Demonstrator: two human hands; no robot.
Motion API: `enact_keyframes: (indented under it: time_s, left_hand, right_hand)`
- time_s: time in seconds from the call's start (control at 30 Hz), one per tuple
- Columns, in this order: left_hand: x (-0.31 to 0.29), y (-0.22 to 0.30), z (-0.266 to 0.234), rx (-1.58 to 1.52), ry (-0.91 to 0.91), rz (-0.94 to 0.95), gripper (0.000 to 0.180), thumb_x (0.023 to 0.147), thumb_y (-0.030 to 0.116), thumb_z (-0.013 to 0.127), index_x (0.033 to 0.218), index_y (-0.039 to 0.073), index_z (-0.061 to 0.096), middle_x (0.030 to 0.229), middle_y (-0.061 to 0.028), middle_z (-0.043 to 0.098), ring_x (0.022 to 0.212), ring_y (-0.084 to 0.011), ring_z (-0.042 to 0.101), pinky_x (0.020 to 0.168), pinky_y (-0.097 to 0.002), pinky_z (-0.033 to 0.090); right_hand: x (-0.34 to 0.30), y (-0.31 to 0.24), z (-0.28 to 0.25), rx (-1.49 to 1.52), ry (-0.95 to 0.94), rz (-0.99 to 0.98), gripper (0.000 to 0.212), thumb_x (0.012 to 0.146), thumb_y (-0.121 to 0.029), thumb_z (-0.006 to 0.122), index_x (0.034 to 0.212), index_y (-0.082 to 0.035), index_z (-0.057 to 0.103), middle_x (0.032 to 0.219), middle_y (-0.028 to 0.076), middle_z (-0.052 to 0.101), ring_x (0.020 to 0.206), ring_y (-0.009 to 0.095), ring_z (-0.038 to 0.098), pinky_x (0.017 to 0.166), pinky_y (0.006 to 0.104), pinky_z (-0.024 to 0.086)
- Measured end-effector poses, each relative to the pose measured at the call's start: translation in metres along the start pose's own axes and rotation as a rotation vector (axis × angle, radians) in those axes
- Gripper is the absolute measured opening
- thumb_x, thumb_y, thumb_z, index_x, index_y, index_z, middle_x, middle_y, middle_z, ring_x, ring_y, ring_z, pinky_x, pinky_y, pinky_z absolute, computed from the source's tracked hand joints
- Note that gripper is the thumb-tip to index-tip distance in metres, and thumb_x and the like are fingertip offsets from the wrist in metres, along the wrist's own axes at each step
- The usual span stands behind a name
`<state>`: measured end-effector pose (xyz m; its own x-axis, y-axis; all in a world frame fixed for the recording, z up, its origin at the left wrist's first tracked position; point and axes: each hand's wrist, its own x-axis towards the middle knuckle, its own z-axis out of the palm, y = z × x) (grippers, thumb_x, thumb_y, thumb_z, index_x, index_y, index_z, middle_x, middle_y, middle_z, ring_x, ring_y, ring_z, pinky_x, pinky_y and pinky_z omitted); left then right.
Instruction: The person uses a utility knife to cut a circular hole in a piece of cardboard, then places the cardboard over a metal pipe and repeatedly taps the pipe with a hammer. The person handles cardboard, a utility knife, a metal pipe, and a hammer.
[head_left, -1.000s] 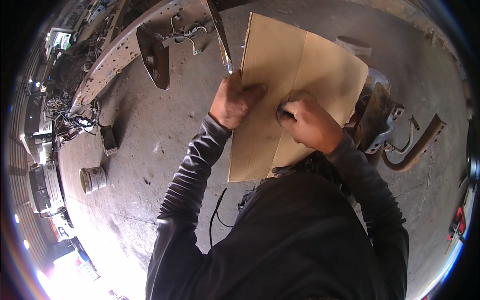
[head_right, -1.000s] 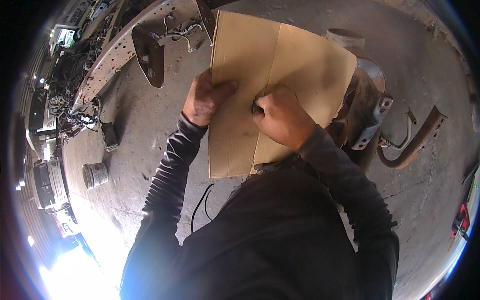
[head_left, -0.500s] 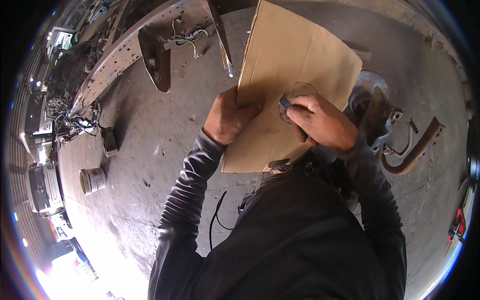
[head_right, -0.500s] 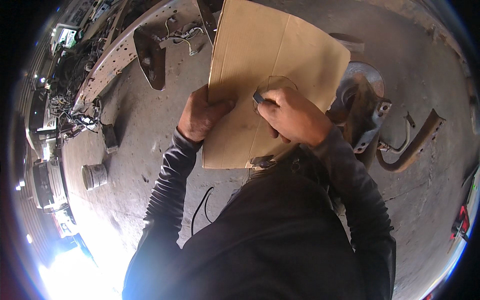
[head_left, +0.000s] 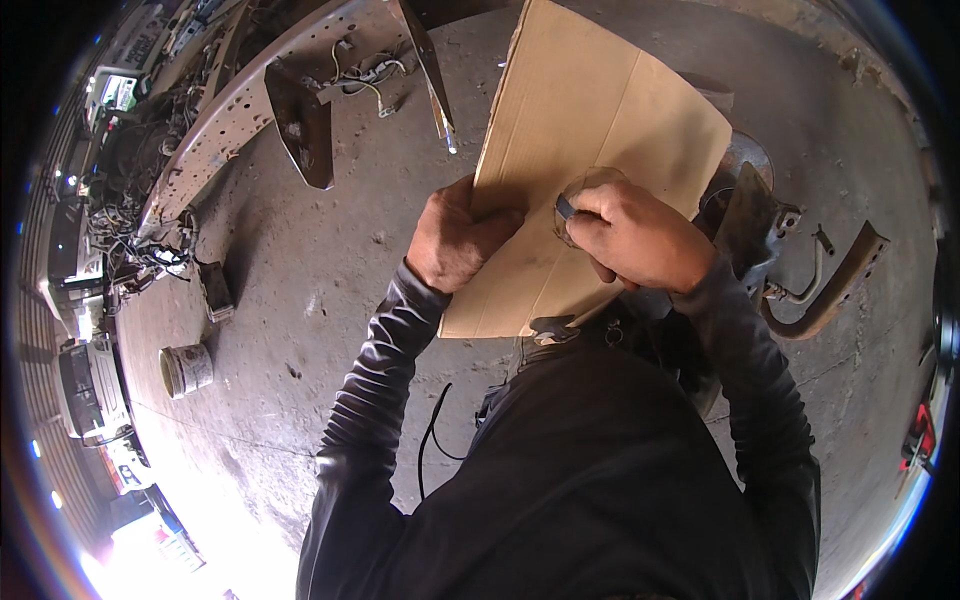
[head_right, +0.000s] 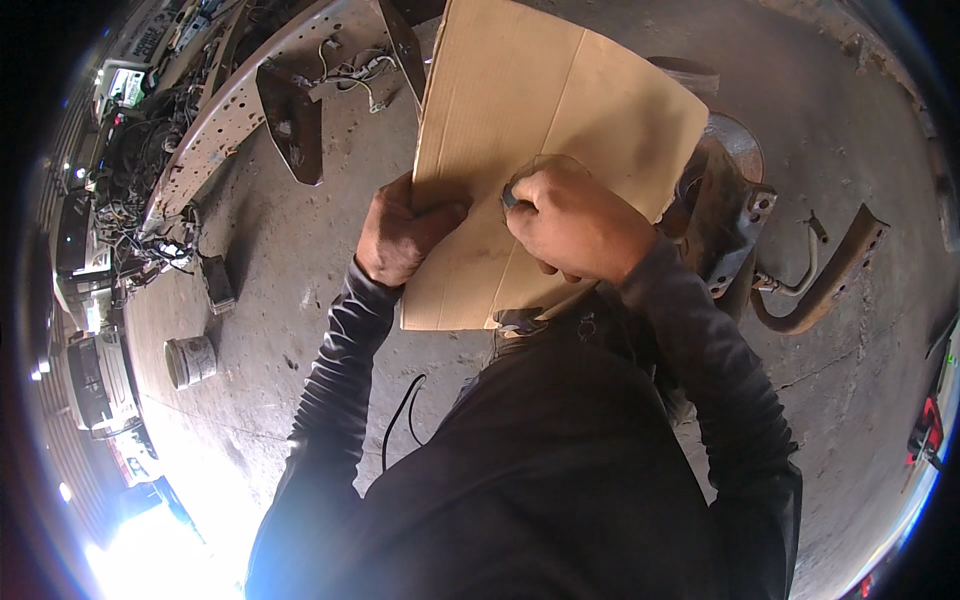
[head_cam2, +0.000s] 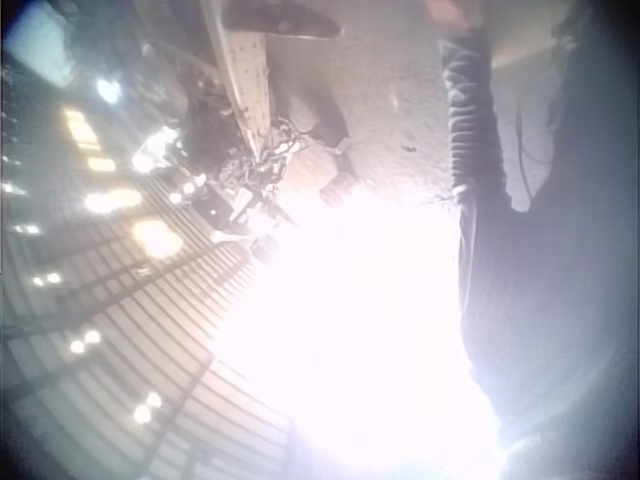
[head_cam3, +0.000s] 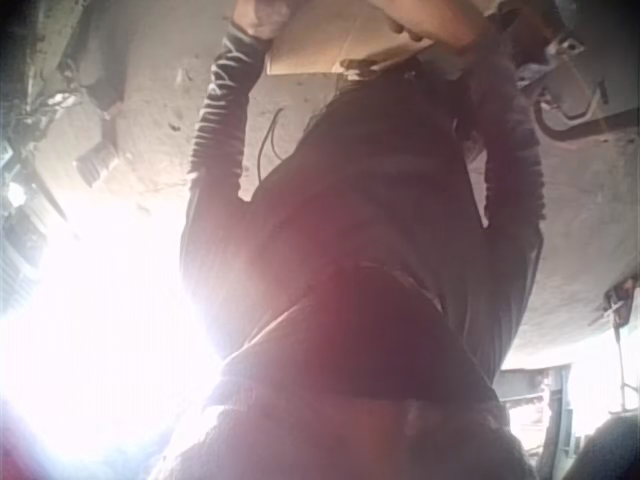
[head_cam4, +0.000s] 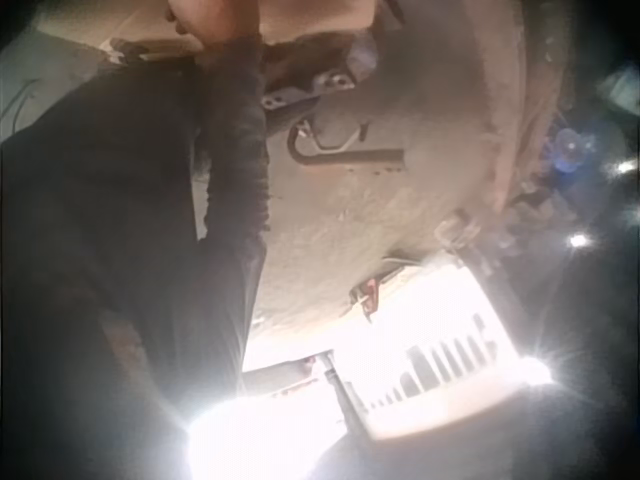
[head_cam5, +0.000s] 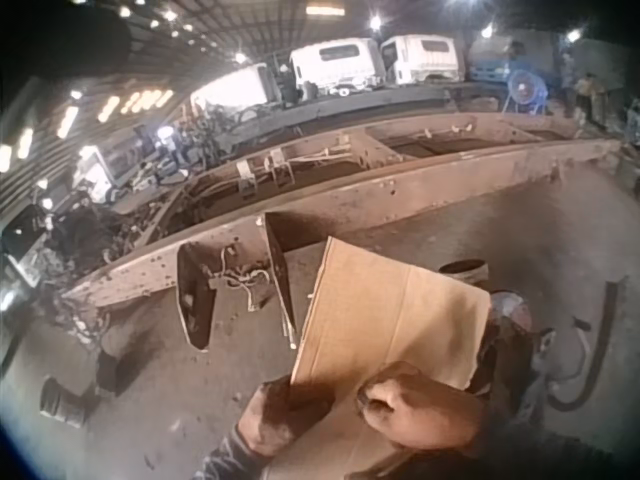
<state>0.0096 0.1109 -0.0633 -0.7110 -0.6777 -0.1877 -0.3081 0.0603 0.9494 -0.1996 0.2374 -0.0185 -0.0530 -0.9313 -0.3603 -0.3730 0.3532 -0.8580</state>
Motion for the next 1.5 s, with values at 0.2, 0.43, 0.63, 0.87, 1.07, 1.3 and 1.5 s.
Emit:
enact_keyframes:
  time_s: [0.2, 0.43, 0.63, 0.87, 1.07, 1.3, 1.5]
  left_hand:
    - [0.002, -0.009, -0.002, 0.011, -0.005, 0.061, 0.036, 0.091, 0.013, 0.075, 0.120, -0.006, 0.068, 0.104, -0.0160, 0.078, 0.095, -0.0195, 0.073, 0.088, -0.0361, 0.057]
    - [0.003, 0.012, 0.004, 0.119, 0.020, 0.028, 0.032, 0.092, 0.009, 0.075, 0.119, -0.007, 0.068, 0.106, -0.0090, 0.077, 0.094, -0.0127, 0.069, 0.086, -0.0310, 0.057]
    - [0.006, 0.015, -0.005, 0.059, 0.070, -0.022, 0.040, 0.089, 0.009, 0.074, 0.123, -0.009, 0.065, 0.106, -0.0134, 0.077, 0.095, -0.0158, 0.072, 0.085, -0.0334, 0.058]
    - [0.005, -0.004, -0.011, -0.158, 0.051, -0.042, 0.040, 0.089, 0.009, 0.074, 0.124, -0.009, 0.065, 0.109, -0.0130, 0.076, 0.094, -0.0165, 0.072, 0.085, -0.0332, 0.058]
    - [0.005, 0.002, -0.011, -0.136, 0.055, -0.091, 0.043, 0.088, 0.010, 0.075, 0.125, -0.010, 0.065, 0.110, -0.0135, 0.076, 0.093, -0.0172, 0.072, 0.085, -0.0324, 0.058]
    - [0.003, -0.004, -0.011, -0.162, 0.066, -0.067, 0.042, 0.089, 0.011, 0.075, 0.124, -0.010, 0.065, 0.109, -0.0135, 0.076, 0.093, -0.0168, 0.072, 0.085, -0.0325, 0.058]
    - [0.005, -0.004, -0.011, -0.142, 0.063, -0.070, 0.042, 0.089, 0.012, 0.074, 0.123, -0.010, 0.065, 0.108, -0.0137, 0.076, 0.092, -0.0167, 0.072, 0.084, -0.0324, 0.058]
  right_hand:
    - [0.002, 0.001, 0.003, -0.011, -0.013, 0.022, 0.028, 0.104, -0.021, 0.053, 0.091, 0.000, 0.064, 0.056, 0.004, 0.058, 0.041, 0.011, 0.050, 0.041, 0.0297, 0.039]
    - [-0.010, 0.003, -0.004, 0.042, -0.008, 0.066, 0.028, 0.102, -0.018, 0.052, 0.085, 0.001, 0.062, 0.055, 0.008, 0.059, 0.043, 0.016, 0.056, 0.046, 0.0347, 0.044]
    - [-0.015, 0.013, 0.003, -0.054, 0.102, -0.010, 0.028, 0.100, -0.016, 0.055, 0.081, 0.004, 0.060, 0.057, 0.017, 0.060, 0.048, 0.029, 0.062, 0.056, 0.0426, 0.050]
    - [-0.023, 0.005, 0.011, 0.068, 0.172, -0.047, 0.024, 0.099, -0.013, 0.059, 0.082, 0.004, 0.059, 0.060, 0.021, 0.061, 0.055, 0.036, 0.065, 0.060, 0.0467, 0.050]
    - [-0.003, 0.033, 0.029, 0.055, 0.273, -0.157, 0.024, 0.106, -0.018, 0.055, 0.093, 0.001, 0.063, 0.058, 0.005, 0.059, 0.043, 0.011, 0.048, 0.047, 0.0325, 0.040]
    - [0.000, 0.026, 0.035, 0.033, 0.216, -0.156, 0.023, 0.106, -0.018, 0.055, 0.098, 0.002, 0.065, 0.059, 0.005, 0.059, 0.044, 0.012, 0.048, 0.048, 0.0331, 0.042]
    - [-0.003, 0.024, 0.040, -0.004, 0.321, -0.149, 0.024, 0.106, -0.019, 0.055, 0.101, 0.002, 0.066, 0.060, 0.005, 0.059, 0.044, 0.012, 0.050, 0.047, 0.0331, 0.042]
